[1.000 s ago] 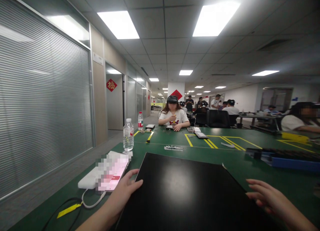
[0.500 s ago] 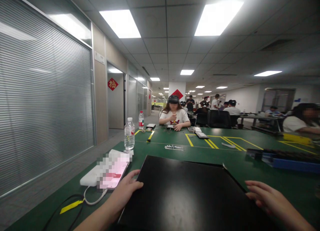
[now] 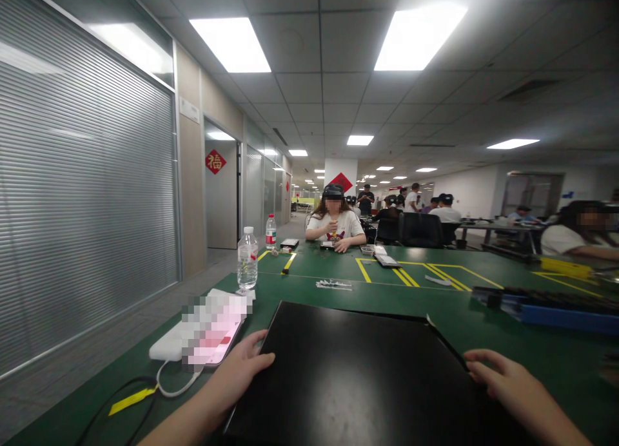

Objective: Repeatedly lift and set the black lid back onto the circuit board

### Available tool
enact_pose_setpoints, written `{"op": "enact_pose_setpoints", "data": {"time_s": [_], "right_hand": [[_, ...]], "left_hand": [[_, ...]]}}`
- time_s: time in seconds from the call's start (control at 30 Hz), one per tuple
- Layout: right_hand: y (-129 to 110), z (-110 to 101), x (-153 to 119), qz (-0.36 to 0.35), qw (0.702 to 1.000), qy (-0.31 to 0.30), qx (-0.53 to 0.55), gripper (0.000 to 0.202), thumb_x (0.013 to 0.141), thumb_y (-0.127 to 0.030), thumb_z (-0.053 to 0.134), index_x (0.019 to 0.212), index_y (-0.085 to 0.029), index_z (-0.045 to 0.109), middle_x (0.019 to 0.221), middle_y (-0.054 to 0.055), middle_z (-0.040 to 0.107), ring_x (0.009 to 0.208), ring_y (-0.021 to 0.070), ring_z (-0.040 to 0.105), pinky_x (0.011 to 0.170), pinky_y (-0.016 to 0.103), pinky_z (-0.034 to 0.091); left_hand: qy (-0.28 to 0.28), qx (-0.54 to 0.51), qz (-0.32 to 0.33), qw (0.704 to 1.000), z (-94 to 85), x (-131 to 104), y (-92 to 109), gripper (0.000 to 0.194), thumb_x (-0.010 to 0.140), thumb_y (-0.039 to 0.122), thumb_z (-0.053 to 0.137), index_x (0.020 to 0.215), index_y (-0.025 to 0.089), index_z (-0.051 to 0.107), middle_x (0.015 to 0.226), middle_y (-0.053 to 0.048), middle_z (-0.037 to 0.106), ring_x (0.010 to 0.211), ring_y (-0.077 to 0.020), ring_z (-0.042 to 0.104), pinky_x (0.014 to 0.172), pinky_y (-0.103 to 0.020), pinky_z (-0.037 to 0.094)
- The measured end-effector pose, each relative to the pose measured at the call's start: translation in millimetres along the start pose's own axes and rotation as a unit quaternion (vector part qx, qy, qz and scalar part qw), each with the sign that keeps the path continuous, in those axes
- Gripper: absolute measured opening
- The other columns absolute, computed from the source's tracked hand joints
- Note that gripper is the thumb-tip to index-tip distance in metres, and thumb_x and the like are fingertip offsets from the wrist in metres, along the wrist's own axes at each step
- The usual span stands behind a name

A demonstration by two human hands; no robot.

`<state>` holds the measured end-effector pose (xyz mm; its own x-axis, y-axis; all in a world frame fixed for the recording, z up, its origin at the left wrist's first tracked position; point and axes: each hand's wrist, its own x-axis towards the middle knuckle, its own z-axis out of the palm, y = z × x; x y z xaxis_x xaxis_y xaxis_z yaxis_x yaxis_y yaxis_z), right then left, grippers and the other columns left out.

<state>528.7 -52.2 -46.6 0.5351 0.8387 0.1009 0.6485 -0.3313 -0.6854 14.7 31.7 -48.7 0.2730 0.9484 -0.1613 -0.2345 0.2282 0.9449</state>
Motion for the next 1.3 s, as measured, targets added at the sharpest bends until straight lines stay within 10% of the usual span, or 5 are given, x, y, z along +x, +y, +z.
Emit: {"op": "enact_pose_setpoints", "data": {"time_s": [1.3], "right_hand": [[2.2, 2.9, -1.4, -0.026, 0.999, -0.004, -0.041, 0.052, 0.061, -0.062, 0.055, 0.092, -0.03, 0.081, 0.094, 0.009, 0.086, 0.097, 0.0411, 0.078, 0.085, 0.049, 0.059]], "left_hand": [[-0.032, 0.006, 0.024, 0.999, -1.8, 1.5, -3.1, 0.08, 0.062, 0.034, 0.1, 0.132, 0.019, 0.065, 0.111, -0.014, 0.089, 0.109, -0.0381, 0.083, 0.107, -0.051, 0.06]]}}
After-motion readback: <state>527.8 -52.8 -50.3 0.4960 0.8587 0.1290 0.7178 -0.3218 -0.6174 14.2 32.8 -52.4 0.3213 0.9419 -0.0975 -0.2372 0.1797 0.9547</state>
